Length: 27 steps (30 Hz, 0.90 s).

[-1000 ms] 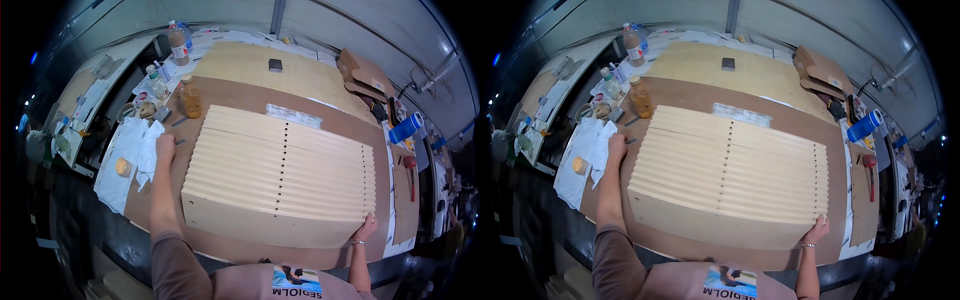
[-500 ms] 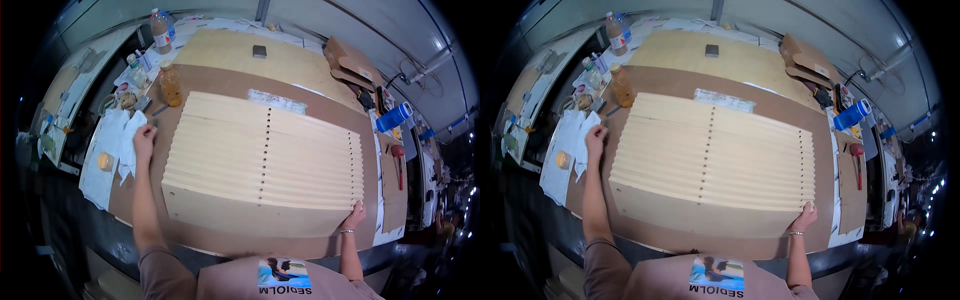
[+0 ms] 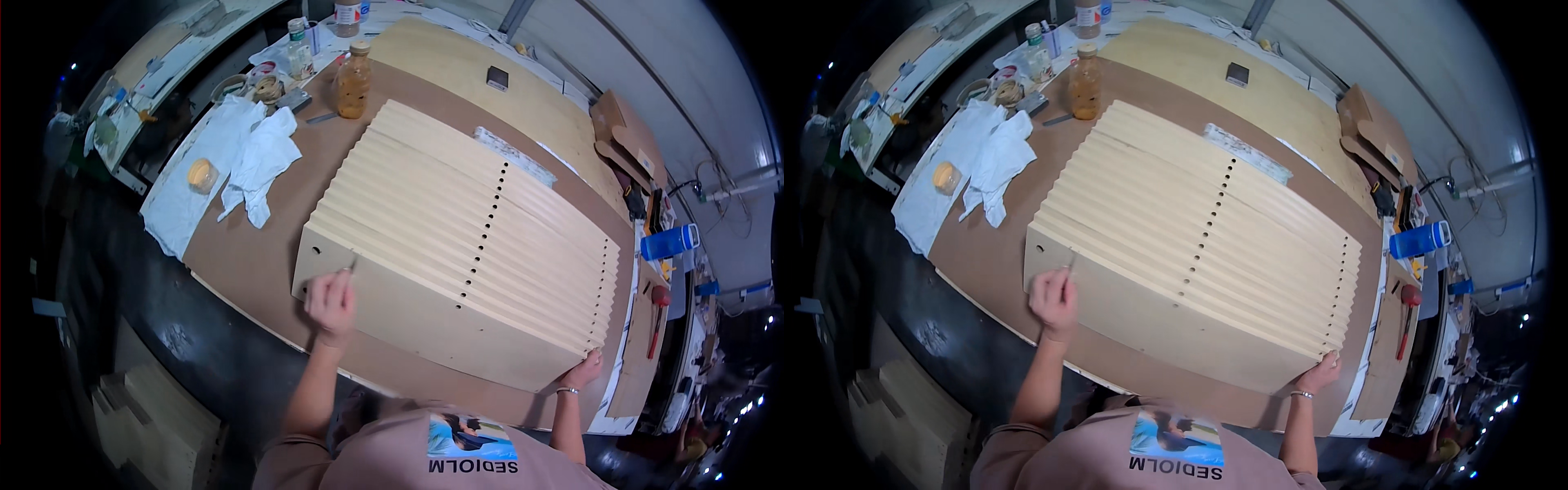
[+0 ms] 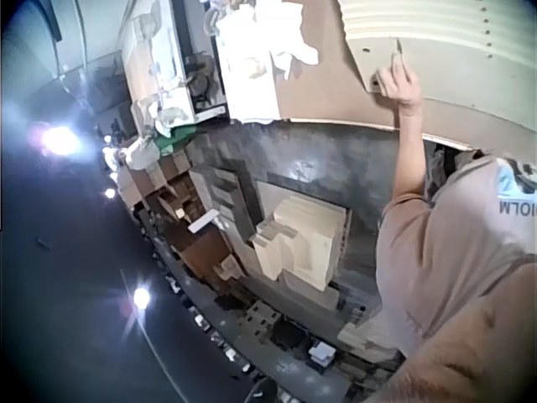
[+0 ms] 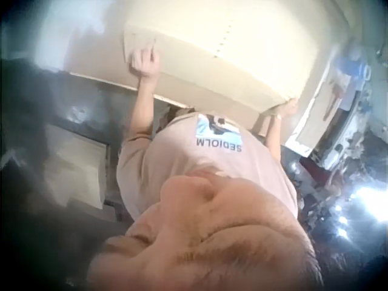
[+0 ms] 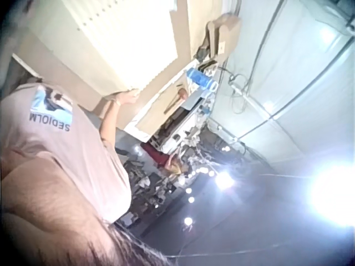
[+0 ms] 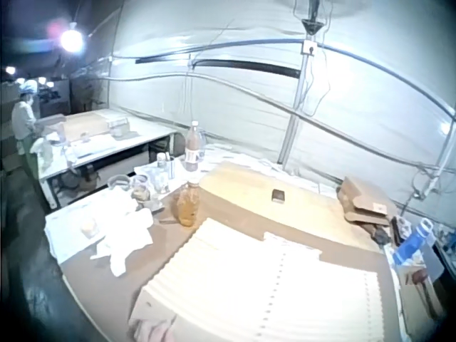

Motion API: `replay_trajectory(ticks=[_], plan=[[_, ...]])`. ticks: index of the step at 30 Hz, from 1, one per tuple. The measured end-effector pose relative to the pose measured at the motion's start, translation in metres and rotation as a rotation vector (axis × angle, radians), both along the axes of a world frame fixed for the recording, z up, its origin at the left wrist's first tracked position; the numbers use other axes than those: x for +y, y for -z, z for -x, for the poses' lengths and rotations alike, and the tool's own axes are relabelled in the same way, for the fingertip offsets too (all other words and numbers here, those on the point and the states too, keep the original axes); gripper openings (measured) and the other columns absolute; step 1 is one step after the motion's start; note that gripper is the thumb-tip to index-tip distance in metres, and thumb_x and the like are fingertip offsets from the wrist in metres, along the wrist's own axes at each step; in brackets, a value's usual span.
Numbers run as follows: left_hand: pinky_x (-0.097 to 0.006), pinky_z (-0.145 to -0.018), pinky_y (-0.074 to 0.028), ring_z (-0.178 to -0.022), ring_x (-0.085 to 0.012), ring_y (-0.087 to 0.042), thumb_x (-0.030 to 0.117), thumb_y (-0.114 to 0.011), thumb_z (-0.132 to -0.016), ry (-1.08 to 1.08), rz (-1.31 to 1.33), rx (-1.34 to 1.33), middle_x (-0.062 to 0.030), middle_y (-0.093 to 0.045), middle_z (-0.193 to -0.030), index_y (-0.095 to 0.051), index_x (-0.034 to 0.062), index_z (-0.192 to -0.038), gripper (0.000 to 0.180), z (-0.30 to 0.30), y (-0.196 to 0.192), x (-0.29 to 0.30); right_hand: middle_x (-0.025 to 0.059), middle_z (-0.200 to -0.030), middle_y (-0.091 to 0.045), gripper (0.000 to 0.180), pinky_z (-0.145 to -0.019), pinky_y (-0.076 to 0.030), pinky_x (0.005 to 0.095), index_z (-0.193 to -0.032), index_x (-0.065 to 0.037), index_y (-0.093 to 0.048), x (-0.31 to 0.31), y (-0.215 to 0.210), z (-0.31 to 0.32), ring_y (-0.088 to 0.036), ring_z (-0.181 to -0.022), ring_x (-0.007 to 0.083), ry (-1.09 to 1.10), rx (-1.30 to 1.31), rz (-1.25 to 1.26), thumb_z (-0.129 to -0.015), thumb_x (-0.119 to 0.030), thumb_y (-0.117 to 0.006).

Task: The person wipes a wooden panel with a cloth, fetches a stack of panels from a pallet, and places them on the workbench. The person scrapes the edges of the panels with a small blade, then pours liquid from a bottle onto a cloth to wipe down the panels.

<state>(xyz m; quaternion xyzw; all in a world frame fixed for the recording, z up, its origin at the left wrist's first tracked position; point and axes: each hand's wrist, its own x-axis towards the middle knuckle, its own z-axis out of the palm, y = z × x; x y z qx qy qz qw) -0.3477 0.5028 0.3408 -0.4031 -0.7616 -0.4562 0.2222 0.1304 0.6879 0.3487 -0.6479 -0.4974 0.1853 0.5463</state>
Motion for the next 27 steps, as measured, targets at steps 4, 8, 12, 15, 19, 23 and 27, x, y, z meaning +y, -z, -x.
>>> replay_trajectory(ticks=[4, 8, 12, 15, 19, 23, 27], plan=[[-0.036, -0.059, -0.047, -0.07, -0.0256, -0.057, -0.005, -0.07, -0.071, 0.003, -0.107, 0.059, -0.0075, -0.057, -0.081, -0.07, 0.0056, -0.093, 0.024, 0.005, 0.001, 0.009, 0.0115, -0.08, -0.062, 0.032, -0.066, -0.046, 0.0358, -0.09, 0.007, -0.057, 0.007, 0.01, -0.018, -0.056, -0.07, 0.0188, 0.011, -0.038, -0.007, -0.092, -0.024, -0.049], [-0.037, -0.056, -0.045, -0.068, -0.0263, -0.056, -0.004, -0.069, -0.073, -0.072, -0.107, 0.096, -0.0081, -0.056, -0.079, -0.069, 0.0056, -0.093, 0.022, 0.002, 0.001, 0.014, 0.0108, -0.077, -0.061, 0.033, -0.066, -0.045, 0.0353, -0.089, 0.007, -0.057, 0.002, 0.005, -0.008, -0.054, -0.069, 0.0181, 0.008, -0.05, 0.032, -0.091, -0.025, -0.049], [-0.038, -0.056, -0.044, -0.068, -0.0257, -0.055, -0.003, -0.07, -0.075, 0.035, -0.165, 0.145, -0.0082, -0.057, -0.081, -0.069, 0.0062, -0.09, 0.018, -0.001, -0.005, 0.017, 0.0111, -0.076, -0.061, 0.034, -0.065, -0.044, 0.0355, -0.088, 0.008, -0.057, 0.004, 0.008, -0.012, -0.052, -0.068, 0.018, 0.035, -0.05, 0.028, -0.092, -0.025, -0.05], [-0.038, -0.056, -0.045, -0.067, -0.0254, -0.055, -0.003, -0.07, -0.074, -0.214, -0.174, 0.01, -0.0078, -0.058, -0.08, -0.068, 0.0069, -0.088, 0.017, 0.019, -0.002, 0.009, 0.0105, -0.076, -0.061, 0.034, -0.065, -0.044, 0.0358, -0.087, 0.008, -0.057, 0.003, 0.006, -0.007, -0.052, -0.068, 0.018, 0.048, -0.126, 0.015, -0.092, -0.025, -0.05], [-0.038, -0.057, -0.048, -0.069, -0.0286, -0.058, -0.007, -0.064, -0.075, 0.043, -0.093, 0.139, -0.0114, -0.058, -0.082, -0.068, 0.0028, -0.092, 0.02, 0.003, 0.007, 0.004, 0.01, -0.075, -0.06, 0.034, -0.064, -0.044, 0.0361, -0.087, 0.007, -0.057, 0.005, 0.01, -0.008, -0.051, -0.068, 0.018, 0.026, -0.042, -0.025, -0.092, -0.026, -0.05], [-0.038, -0.057, -0.047, -0.067, -0.0277, -0.057, -0.004, -0.063, -0.079, -0.331, -0.215, -0.168, -0.0122, -0.056, -0.074, -0.066, 0.0033, -0.086, 0.01, 0.041, 0.01, -0.009, 0.0083, -0.074, -0.058, 0.034, -0.064, -0.043, 0.0355, -0.085, 0.006, -0.056, -0.001, 0.002, -0.006, -0.051, -0.067, 0.0171, 0.035, -0.095, 0.012, -0.092, -0.026, -0.048], [-0.038, -0.056, -0.046, -0.066, -0.0287, -0.057, 0.0, -0.06, -0.082, 0.019, -0.186, -0.299, -0.0133, -0.056, -0.072, -0.059, 0.0027, -0.077, 0.005, 0.004, 0.018, -0.009, 0.0066, -0.073, -0.057, 0.033, -0.064, -0.043, 0.0348, -0.082, 0.004, -0.055, 0.001, -0.002, 0.004, -0.051, -0.069, 0.016, 0.011, 0.009, 0.007, -0.092, -0.026, -0.047]])
